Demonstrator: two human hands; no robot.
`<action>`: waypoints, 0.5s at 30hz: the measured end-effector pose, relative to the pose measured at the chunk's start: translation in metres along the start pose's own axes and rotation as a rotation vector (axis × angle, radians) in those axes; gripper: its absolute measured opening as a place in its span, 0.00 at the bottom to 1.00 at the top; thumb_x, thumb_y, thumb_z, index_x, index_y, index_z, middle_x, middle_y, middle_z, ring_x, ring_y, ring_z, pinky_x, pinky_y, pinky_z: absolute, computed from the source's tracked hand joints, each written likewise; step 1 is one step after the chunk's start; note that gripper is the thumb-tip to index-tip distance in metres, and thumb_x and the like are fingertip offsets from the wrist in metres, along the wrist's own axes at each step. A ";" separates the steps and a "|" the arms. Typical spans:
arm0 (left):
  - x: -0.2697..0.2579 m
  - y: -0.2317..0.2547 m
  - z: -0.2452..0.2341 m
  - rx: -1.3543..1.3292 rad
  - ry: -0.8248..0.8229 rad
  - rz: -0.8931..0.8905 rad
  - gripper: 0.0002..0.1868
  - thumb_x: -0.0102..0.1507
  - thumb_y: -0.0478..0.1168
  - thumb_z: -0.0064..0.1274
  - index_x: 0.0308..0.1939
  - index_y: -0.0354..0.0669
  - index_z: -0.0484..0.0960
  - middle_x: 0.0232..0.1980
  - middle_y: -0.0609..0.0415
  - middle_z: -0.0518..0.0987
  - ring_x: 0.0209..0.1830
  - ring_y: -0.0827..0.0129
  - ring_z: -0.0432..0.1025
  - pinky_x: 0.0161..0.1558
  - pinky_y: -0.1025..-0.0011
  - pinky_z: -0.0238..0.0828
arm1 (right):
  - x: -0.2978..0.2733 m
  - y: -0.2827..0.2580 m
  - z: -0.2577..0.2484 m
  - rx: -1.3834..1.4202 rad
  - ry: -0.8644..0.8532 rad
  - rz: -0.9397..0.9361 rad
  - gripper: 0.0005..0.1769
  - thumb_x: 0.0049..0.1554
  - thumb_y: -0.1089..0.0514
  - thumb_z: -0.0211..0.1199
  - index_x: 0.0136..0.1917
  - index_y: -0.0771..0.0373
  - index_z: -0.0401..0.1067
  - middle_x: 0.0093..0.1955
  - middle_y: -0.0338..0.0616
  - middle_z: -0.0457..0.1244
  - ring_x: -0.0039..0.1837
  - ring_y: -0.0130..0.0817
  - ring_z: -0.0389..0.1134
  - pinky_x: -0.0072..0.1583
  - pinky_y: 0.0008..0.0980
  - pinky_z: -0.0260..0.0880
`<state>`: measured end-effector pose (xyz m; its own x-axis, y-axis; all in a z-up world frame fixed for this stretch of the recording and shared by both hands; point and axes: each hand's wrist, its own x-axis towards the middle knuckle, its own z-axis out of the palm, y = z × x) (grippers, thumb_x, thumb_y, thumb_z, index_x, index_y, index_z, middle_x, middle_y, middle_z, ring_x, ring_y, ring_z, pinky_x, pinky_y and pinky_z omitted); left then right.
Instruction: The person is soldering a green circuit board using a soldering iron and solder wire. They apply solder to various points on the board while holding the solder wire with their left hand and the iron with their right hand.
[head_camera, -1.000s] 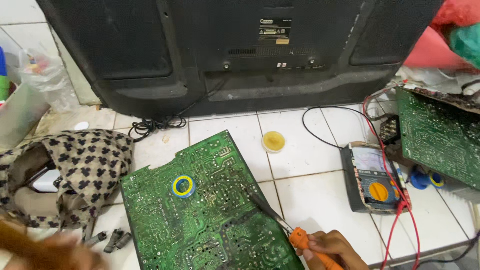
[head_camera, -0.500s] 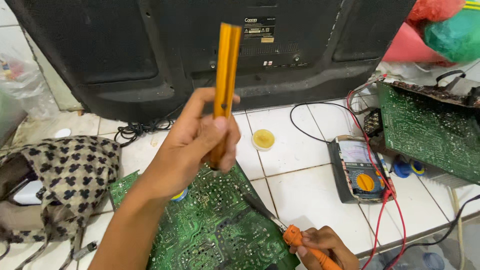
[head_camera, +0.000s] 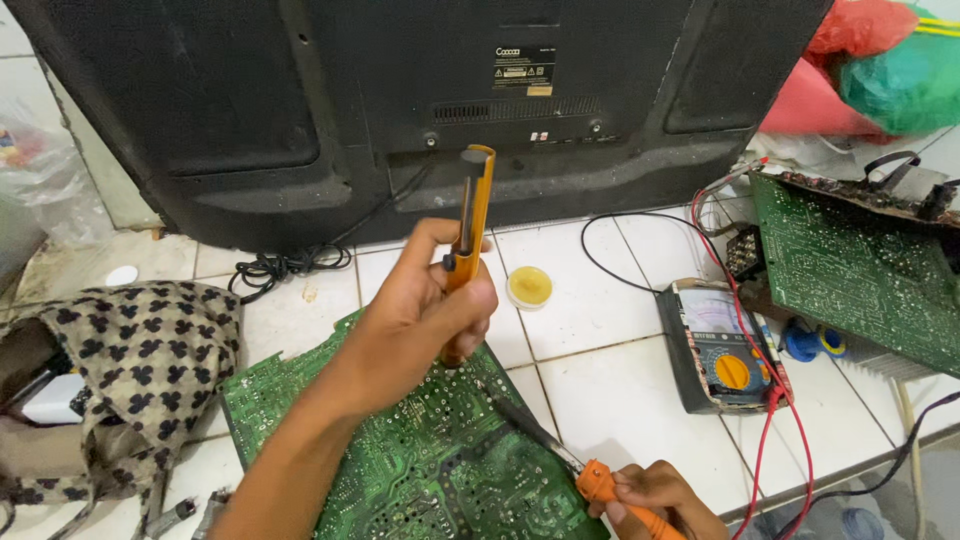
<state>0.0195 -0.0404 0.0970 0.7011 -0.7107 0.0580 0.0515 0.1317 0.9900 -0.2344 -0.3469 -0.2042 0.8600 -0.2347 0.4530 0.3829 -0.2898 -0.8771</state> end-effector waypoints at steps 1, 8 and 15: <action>-0.001 0.005 0.002 -0.065 0.017 -0.046 0.13 0.74 0.41 0.45 0.63 0.47 0.68 0.34 0.54 0.71 0.29 0.69 0.65 0.33 0.69 0.65 | -0.001 -0.001 0.000 0.046 0.008 0.013 0.12 0.55 0.65 0.74 0.54 0.60 0.87 0.40 0.45 0.82 0.37 0.33 0.85 0.62 0.35 0.77; -0.007 -0.013 0.003 -0.236 -0.029 0.072 0.12 0.76 0.44 0.40 0.59 0.45 0.72 0.40 0.55 0.74 0.37 0.67 0.70 0.44 0.67 0.69 | 0.053 -0.112 0.051 0.096 0.129 -0.140 0.13 0.56 0.70 0.69 0.56 0.64 0.81 0.27 0.36 0.56 0.32 0.30 0.60 0.39 0.28 0.84; -0.016 -0.004 -0.002 -0.236 -0.118 0.286 0.41 0.58 0.86 0.37 0.26 0.53 0.64 0.28 0.59 0.60 0.28 0.70 0.53 0.37 0.65 0.53 | 0.004 0.009 -0.016 0.147 -0.238 -0.070 0.22 0.56 0.70 0.75 0.64 0.62 0.84 0.59 0.49 0.80 0.56 0.45 0.87 0.68 0.44 0.75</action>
<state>0.0094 -0.0285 0.0923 0.6252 -0.6948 0.3556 0.0371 0.4816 0.8756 -0.2327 -0.3653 -0.2071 0.8779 0.0102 0.4787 0.4742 -0.1560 -0.8665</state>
